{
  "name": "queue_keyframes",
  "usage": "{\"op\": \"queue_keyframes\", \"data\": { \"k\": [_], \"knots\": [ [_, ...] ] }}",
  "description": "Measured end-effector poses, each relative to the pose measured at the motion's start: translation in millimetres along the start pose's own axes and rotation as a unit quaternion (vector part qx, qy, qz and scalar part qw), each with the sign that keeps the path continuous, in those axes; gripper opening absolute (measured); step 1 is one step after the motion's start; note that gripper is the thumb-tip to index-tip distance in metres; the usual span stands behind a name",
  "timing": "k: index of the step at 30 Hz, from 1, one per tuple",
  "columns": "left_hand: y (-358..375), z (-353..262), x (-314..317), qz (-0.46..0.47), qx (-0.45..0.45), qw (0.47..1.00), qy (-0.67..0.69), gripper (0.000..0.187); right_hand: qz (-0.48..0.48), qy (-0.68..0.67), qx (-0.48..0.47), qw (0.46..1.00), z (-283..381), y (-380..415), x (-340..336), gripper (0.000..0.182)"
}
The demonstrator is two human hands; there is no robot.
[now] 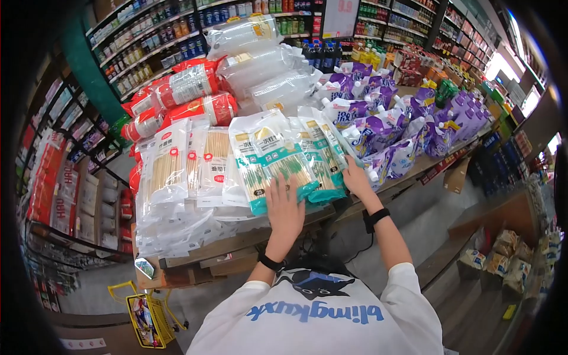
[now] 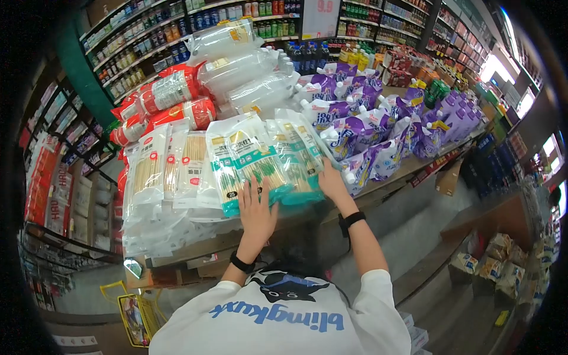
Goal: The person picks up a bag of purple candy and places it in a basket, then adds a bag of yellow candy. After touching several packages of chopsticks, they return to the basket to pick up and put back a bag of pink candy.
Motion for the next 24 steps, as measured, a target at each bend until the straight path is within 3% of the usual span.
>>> {"op": "queue_keyframes", "data": {
  "k": [8,11,14,15,18,21,24],
  "knots": [
    [0,1,-5,0.008,0.010,1.000,0.026,0.069,-0.016,0.021,-0.011,1.000,31,7,7,0.044],
    [0,0,-4,0.010,0.014,1.000,0.025,0.069,-0.018,0.042,0.030,0.999,35,0,26,0.045],
    [-1,1,-3,0.012,0.018,1.000,0.019,0.068,-0.085,0.117,-0.017,0.989,50,-2,35,0.049],
    [0,2,-2,0.013,0.015,1.000,0.015,0.068,-0.042,0.103,0.011,0.994,49,-7,39,0.057],
    [1,2,0,0.020,0.008,1.000,0.007,0.069,-0.080,0.176,0.001,0.981,59,-10,38,0.064],
    [1,1,1,0.021,0.007,1.000,0.005,0.070,-0.059,0.214,0.028,0.975,49,-26,44,0.073],
    [-1,0,-1,0.022,0.011,1.000,0.007,0.072,-0.016,0.178,0.018,0.984,39,-38,43,0.077]
  ]
}}
Point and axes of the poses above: each hand's wrist, its own y-axis away from the middle knuckle, its own x-axis out of the palm, z = x × y, the point moved 9 cm from there along -y, towards the middle knuckle, and after that the axes turned 14 degrees about z, right-handed, at the moved point
